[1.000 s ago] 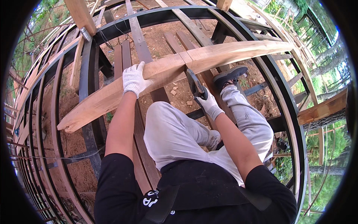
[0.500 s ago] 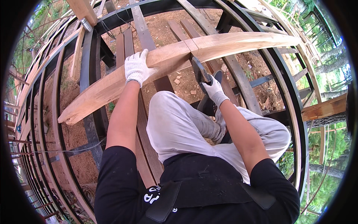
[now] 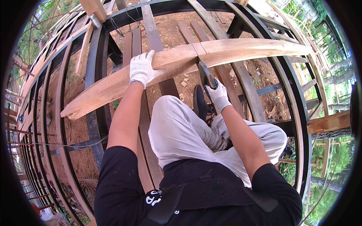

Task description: The person cuts a wooden plank using a hand saw while holding it in place with a gloved hand.

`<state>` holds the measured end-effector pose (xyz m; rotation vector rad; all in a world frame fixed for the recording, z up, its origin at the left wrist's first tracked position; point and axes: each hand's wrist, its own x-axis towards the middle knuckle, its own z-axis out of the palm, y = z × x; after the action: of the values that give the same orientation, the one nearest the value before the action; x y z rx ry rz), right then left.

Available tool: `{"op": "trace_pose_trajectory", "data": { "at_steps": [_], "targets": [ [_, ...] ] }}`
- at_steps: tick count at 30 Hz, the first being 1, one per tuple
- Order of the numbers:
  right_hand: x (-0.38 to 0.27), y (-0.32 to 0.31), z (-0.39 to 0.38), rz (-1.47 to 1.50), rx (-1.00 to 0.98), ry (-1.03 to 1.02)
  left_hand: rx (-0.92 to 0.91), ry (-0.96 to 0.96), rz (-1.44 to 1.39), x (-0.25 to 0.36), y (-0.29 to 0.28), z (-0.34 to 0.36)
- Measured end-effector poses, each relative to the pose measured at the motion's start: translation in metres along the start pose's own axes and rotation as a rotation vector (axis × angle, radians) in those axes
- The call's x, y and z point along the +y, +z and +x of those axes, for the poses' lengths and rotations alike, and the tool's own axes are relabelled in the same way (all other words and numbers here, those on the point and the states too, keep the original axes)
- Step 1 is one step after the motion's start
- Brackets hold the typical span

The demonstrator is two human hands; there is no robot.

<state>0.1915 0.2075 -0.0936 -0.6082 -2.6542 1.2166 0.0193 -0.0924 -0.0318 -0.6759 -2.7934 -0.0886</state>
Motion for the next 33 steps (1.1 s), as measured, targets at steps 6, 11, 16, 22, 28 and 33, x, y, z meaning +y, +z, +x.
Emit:
{"op": "trace_pose_trajectory", "data": {
  "at_steps": [6, 11, 16, 22, 28, 33],
  "targets": [
    [0.016, 0.008, 0.002, 0.149, 0.074, -0.047, 0.004, 0.011, -0.008, 0.007, 0.007, 0.005],
    [0.026, 0.012, 0.015, 0.314, 0.166, -0.161, 0.001, 0.034, 0.008, 0.015, 0.014, 0.019],
    [-0.01, 0.044, 0.015, 0.461, 0.052, -0.097, -0.112, -0.078, 0.017, -0.011, -0.054, 0.011],
    [0.11, 0.034, 0.043, 0.363, 0.172, -0.063, -0.078, -0.062, -0.058, 0.029, -0.014, 0.017],
    [0.059, 0.041, 0.02, 0.57, 0.178, -0.021, -0.089, -0.161, -0.094, 0.012, -0.029, 0.001],
    [0.061, 0.039, 0.006, 0.552, 0.238, 0.06, -0.133, -0.178, -0.075, 0.013, -0.038, 0.008]
  ]
}}
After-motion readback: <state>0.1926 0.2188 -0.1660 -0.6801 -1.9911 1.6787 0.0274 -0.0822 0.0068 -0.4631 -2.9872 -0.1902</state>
